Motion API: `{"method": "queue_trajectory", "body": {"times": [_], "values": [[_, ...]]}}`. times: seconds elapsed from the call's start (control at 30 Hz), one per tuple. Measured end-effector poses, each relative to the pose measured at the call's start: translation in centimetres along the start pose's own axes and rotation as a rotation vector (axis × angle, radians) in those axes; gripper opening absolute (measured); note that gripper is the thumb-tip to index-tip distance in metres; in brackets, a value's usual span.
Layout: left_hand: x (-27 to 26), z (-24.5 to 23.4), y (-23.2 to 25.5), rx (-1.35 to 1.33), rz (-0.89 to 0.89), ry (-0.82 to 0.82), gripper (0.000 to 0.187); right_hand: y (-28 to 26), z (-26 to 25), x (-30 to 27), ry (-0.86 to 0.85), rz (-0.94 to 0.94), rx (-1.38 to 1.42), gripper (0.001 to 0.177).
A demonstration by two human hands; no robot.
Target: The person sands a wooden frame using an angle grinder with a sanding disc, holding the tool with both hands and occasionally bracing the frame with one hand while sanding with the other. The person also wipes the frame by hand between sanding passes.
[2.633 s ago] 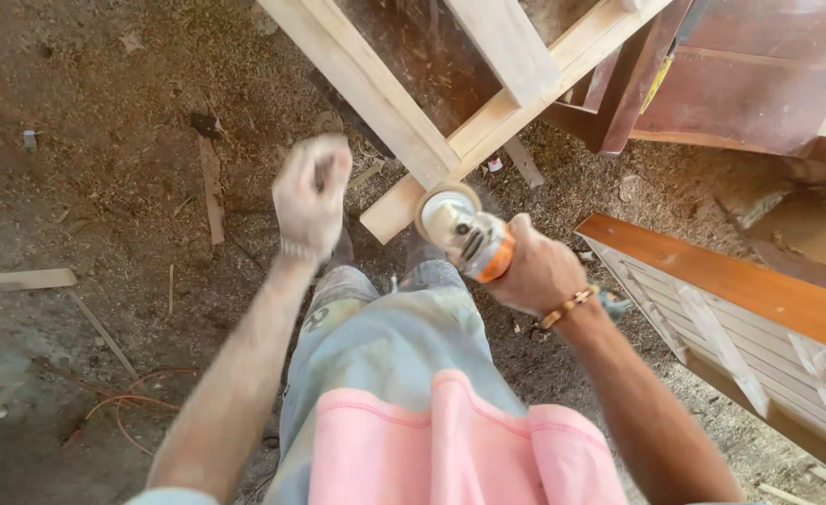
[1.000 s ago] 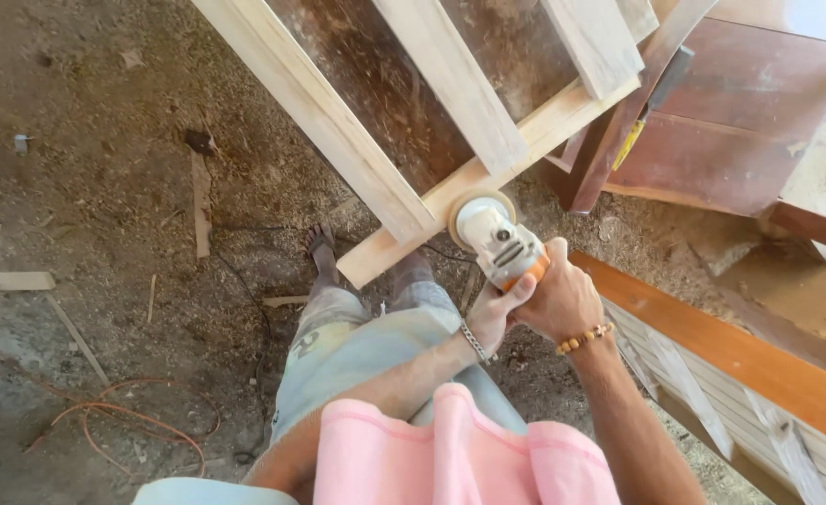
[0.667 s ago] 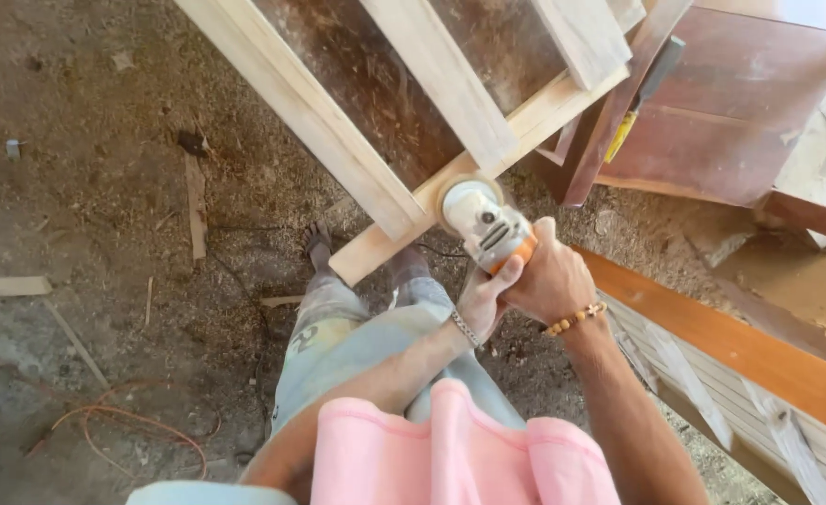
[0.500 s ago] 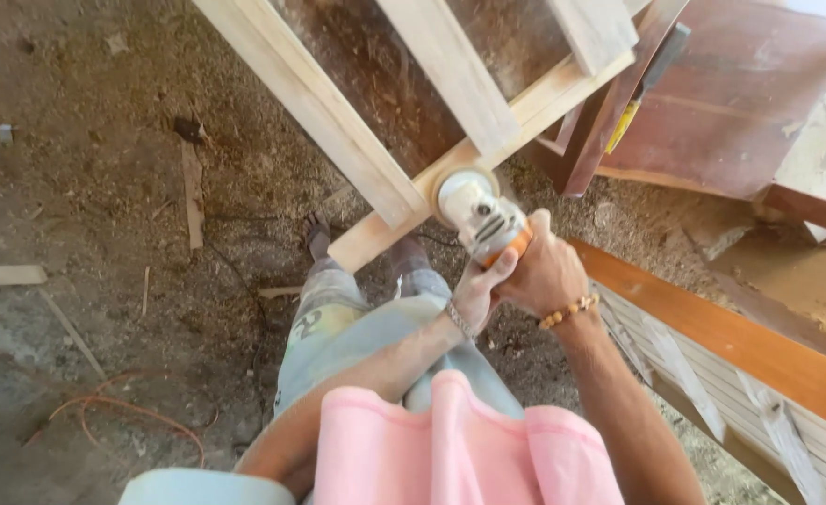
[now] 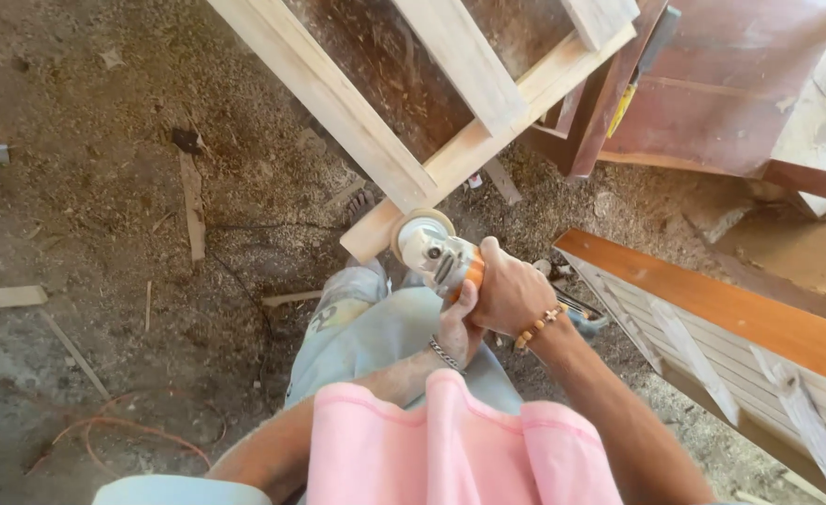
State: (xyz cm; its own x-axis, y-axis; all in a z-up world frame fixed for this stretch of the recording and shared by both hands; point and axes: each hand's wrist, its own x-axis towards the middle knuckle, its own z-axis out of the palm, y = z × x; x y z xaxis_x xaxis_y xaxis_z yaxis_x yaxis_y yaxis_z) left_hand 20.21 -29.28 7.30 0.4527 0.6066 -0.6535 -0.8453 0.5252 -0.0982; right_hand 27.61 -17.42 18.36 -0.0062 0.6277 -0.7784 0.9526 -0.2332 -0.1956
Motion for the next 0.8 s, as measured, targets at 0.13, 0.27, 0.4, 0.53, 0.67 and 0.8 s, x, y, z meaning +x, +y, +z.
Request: {"method": "queue_trajectory", "body": {"times": [0.13, 0.27, 0.4, 0.53, 0.67, 0.8], "values": [[4.7, 0.3, -2.1, 0.115, -0.014, -0.065, 0.05, 1.5, -2.2, 1.1, 0.074, 0.096, -0.079, 0.072], [3.9, 2.7, -0.7, 0.183, -0.067, -0.101, 0.051, 3.6, -1.4, 1.2, 0.225, -0.014, -0.137, 0.054], [6.0, 2.9, -0.7, 0.153, 0.09, -0.106, 0.054, 3.8, -2.2, 2.9, 0.167, -0.12, -0.049, 0.057], [7.9, 4.0, -3.2, 0.099, 0.184, -0.017, 0.053, 4.0, -6.3, 3.0, 0.043, 0.029, 0.011, 0.06], [11.2, 8.7, -4.1, 0.108, 0.158, -0.023, 0.056, 8.1, -9.3, 5.5, 0.145, -0.123, -0.042, 0.055], [13.7, 11.2, -5.4, 0.137, 0.142, -0.049, 0.058, 10.8, -11.6, 5.9, 0.122, -0.093, -0.014, 0.054]]}}
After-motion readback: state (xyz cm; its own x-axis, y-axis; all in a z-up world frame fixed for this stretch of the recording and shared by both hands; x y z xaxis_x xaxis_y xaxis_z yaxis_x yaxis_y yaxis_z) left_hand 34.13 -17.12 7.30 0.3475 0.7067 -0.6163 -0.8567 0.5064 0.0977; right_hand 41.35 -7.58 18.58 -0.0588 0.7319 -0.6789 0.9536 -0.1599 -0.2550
